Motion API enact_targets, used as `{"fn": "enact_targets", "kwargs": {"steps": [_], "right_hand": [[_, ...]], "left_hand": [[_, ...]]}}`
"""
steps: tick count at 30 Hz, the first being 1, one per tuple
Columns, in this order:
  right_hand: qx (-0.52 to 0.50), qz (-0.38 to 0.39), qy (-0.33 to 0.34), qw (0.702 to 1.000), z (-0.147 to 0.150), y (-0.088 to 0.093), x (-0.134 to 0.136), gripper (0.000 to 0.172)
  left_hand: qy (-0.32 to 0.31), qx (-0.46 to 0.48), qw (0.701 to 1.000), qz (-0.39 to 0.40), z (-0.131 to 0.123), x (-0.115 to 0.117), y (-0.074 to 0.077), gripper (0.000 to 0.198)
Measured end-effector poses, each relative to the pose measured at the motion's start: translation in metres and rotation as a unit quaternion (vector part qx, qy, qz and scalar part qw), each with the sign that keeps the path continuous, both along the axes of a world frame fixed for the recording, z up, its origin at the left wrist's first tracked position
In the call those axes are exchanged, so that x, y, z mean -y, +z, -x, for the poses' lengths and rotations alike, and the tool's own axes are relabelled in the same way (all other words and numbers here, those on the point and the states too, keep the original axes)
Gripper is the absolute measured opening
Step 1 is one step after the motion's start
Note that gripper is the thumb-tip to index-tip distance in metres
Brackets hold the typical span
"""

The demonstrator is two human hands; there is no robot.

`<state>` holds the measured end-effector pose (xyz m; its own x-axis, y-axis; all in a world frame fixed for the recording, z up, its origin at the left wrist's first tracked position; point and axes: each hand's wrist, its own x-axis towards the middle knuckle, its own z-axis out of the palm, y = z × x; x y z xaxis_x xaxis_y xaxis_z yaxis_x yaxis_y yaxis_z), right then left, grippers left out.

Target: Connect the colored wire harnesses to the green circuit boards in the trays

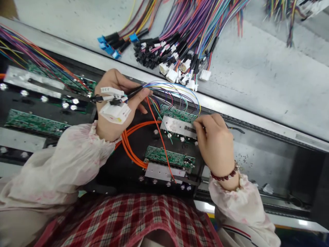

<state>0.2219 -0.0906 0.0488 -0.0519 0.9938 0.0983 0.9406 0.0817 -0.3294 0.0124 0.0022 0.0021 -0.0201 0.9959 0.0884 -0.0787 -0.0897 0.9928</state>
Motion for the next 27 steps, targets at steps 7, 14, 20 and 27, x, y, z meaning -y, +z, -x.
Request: {"fn": "enact_targets", "kwargs": {"steps": [7,14,20,27], "right_hand": [[-0.060,-0.040,-0.058,0.996,0.009,-0.026,-0.016,0.008],[-0.070,-0.031,-0.056,0.995,0.005,-0.036,-0.019,0.007],[-0.073,-0.050,-0.059,0.994,0.006,-0.036,-0.021,0.004],[-0.033,-0.024,-0.070,0.997,0.011,-0.027,-0.016,0.012]], "left_hand": [[0.009,-0.002,1.000,-0.001,0.000,0.002,0.000,0.043],[-0.006,0.006,0.999,0.031,0.001,0.002,0.004,0.037],[-0.014,0.053,0.998,0.038,0.000,0.001,0.002,0.045],[-0.007,0.017,0.998,0.055,0.001,0.000,0.009,0.038]]}}
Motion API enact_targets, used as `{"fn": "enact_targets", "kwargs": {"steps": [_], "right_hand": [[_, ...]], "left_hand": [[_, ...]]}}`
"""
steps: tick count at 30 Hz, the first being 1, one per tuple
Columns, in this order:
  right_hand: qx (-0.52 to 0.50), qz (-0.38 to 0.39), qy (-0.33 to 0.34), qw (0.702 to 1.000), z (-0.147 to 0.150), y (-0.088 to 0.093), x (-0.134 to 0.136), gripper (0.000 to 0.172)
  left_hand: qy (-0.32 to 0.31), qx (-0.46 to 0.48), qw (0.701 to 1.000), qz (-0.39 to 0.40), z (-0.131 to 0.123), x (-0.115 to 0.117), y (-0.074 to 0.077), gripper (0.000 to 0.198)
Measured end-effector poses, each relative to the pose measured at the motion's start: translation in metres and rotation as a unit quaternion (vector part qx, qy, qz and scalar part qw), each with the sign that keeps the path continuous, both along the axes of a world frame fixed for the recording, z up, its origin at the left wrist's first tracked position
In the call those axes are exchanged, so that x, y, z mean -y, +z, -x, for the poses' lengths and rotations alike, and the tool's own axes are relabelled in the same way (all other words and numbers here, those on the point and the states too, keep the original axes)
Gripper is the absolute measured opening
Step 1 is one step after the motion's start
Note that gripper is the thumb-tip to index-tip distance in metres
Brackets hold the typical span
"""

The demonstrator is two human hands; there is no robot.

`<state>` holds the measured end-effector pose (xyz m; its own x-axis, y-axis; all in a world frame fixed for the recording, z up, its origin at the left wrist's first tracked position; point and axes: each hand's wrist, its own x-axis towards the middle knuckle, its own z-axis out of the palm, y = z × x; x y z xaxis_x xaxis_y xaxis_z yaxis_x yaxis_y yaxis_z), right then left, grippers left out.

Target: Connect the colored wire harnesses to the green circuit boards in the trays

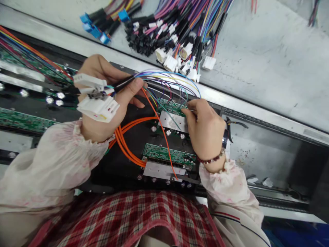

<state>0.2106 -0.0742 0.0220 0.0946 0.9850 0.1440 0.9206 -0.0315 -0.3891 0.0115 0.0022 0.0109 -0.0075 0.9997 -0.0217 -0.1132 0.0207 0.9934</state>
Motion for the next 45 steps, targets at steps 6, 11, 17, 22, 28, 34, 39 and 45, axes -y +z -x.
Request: {"fn": "enact_targets", "kwargs": {"steps": [6,11,17,22,28,34,39,45], "right_hand": [[0.026,0.011,0.106,0.994,0.018,0.020,0.004,0.015],[-0.038,-0.006,0.076,0.996,0.025,0.014,-0.013,0.008],[-0.044,0.012,0.068,0.997,0.026,-0.001,-0.019,0.008],[-0.047,0.004,0.063,0.997,0.027,-0.001,-0.017,0.007],[-0.051,-0.003,0.065,0.997,0.027,-0.002,-0.019,0.010],[-0.050,-0.009,0.065,0.997,0.027,-0.001,-0.018,0.010],[-0.044,-0.003,0.067,0.997,0.027,0.001,-0.019,0.009],[-0.039,-0.002,0.074,0.996,0.028,0.002,-0.019,0.009]], "left_hand": [[0.000,0.020,1.000,-0.019,0.001,0.001,-0.005,0.044],[-0.003,0.022,0.999,-0.023,0.000,0.000,-0.006,0.052],[-0.009,0.017,1.000,-0.024,0.001,0.001,-0.002,0.042],[-0.020,0.056,0.998,-0.023,0.003,0.002,-0.004,0.034],[-0.028,0.070,0.997,-0.019,0.003,0.002,-0.002,0.039],[-0.023,0.055,0.998,0.002,0.004,0.000,0.001,0.037],[-0.014,0.057,0.998,0.013,0.004,0.001,0.001,0.034],[-0.022,0.039,0.999,0.011,0.003,0.002,0.003,0.033]]}}
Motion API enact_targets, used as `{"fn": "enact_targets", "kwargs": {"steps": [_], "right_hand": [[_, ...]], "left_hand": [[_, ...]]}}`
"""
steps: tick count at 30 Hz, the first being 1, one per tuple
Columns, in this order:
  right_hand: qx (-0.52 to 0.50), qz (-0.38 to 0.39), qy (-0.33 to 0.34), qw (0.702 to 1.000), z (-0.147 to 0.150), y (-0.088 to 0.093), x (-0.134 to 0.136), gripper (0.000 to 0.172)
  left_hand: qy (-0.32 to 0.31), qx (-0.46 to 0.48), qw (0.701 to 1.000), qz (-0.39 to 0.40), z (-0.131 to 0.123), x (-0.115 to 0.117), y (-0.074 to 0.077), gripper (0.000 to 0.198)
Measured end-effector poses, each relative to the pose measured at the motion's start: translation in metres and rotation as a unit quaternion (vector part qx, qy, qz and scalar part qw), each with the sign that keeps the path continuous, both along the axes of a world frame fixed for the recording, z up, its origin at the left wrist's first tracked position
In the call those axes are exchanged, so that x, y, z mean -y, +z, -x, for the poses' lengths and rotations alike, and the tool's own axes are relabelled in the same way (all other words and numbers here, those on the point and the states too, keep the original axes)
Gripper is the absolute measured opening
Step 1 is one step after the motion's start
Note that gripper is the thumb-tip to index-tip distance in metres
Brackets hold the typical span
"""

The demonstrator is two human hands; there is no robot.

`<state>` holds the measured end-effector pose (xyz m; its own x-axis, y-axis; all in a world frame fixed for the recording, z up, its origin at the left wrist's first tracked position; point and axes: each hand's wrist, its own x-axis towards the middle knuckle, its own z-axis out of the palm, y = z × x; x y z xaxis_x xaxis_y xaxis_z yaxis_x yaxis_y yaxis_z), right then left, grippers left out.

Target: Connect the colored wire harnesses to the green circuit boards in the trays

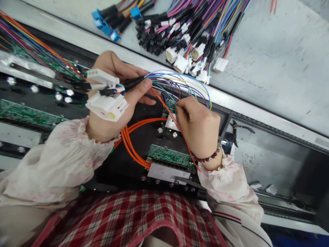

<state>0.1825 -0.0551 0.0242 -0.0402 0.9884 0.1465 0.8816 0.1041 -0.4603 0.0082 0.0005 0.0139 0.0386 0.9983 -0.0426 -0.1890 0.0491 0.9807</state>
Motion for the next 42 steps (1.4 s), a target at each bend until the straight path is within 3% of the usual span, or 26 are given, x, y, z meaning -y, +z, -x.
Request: {"fn": "enact_targets", "kwargs": {"steps": [6,12,17,21,25,28,35,42], "right_hand": [[0.001,-0.008,-0.003,1.000,0.000,-0.001,0.001,0.009],[0.010,0.010,0.016,1.000,-0.002,-0.002,-0.001,0.007],[0.050,0.022,0.023,0.998,-0.002,0.015,0.010,0.013],[0.059,0.092,0.074,0.991,-0.028,0.030,0.034,0.017],[0.142,0.076,-0.045,0.986,-0.072,0.032,0.061,0.015],[0.141,0.016,-0.127,0.982,-0.087,0.021,0.067,0.013],[0.003,0.041,-0.163,0.986,-0.089,-0.007,0.062,0.009],[-0.024,0.028,-0.176,0.984,-0.089,-0.010,0.063,0.008]], "left_hand": [[-0.001,-0.026,0.999,0.019,-0.001,0.003,0.008,0.031],[-0.005,-0.039,0.999,0.004,0.000,0.002,0.006,0.030],[-0.022,-0.038,0.999,-0.014,0.001,0.001,0.001,0.030],[-0.025,-0.059,0.997,-0.048,0.004,0.001,-0.012,0.026],[-0.018,-0.047,0.990,-0.130,0.003,-0.002,-0.021,0.031],[-0.006,-0.081,0.986,-0.145,0.001,-0.001,-0.016,0.030],[-0.006,-0.237,0.962,-0.133,0.005,0.003,-0.005,0.027],[-0.016,-0.237,0.965,-0.110,0.006,0.006,-0.006,0.030]]}}
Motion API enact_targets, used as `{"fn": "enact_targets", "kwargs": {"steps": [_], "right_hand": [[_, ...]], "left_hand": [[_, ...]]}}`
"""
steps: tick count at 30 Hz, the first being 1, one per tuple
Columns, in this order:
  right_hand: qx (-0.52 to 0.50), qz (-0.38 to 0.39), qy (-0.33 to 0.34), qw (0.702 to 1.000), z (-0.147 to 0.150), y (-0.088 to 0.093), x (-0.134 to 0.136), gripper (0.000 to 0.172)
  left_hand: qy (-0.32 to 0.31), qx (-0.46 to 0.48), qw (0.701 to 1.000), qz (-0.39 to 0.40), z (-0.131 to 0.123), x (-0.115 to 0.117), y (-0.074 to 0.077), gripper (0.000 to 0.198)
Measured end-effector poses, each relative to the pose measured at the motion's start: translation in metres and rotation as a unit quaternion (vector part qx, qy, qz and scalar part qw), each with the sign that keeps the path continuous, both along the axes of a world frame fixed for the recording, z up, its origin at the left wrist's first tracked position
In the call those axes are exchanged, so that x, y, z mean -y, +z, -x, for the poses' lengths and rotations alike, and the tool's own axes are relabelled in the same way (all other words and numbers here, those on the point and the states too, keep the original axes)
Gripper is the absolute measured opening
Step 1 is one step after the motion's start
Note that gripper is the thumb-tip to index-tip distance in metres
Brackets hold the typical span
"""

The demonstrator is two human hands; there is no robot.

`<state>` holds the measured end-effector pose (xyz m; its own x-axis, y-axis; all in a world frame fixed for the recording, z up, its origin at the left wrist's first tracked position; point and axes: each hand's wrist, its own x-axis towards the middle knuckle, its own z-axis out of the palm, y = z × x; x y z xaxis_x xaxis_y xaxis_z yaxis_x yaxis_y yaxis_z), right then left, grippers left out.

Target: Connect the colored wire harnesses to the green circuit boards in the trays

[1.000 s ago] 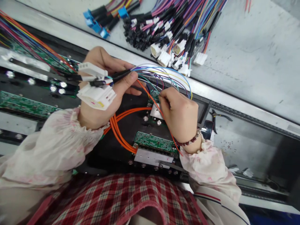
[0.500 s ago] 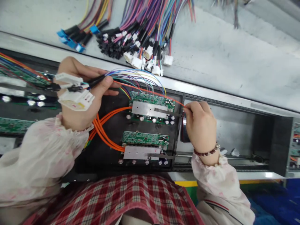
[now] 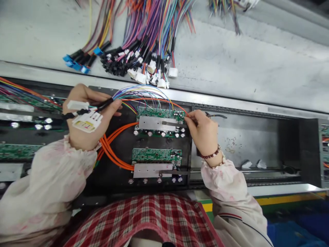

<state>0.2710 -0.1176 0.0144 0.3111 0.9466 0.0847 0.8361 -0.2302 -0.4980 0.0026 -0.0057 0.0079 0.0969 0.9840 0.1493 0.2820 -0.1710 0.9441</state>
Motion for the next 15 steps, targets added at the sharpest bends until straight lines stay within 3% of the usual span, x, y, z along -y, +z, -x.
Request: {"fn": "enact_targets", "kwargs": {"steps": [4,8,12,14,15], "right_hand": [[0.005,0.026,0.005,1.000,-0.005,0.001,0.000,0.009],[0.055,0.038,0.025,0.997,0.006,0.022,-0.015,0.016],[0.163,-0.014,0.134,0.977,0.060,0.038,-0.057,0.040],[0.170,0.001,0.203,0.964,0.093,0.032,-0.079,0.053],[0.174,0.014,0.226,0.958,0.106,0.026,-0.088,0.049]], "left_hand": [[-0.002,-0.022,1.000,-0.004,0.002,0.000,-0.001,0.029],[0.001,-0.048,0.998,-0.036,0.001,-0.003,-0.010,0.029],[-0.007,-0.098,0.994,-0.056,0.003,-0.002,-0.010,0.029],[-0.044,-0.141,0.987,-0.059,0.011,0.003,0.003,0.027],[-0.067,-0.167,0.982,-0.061,0.017,0.007,0.011,0.025]]}}
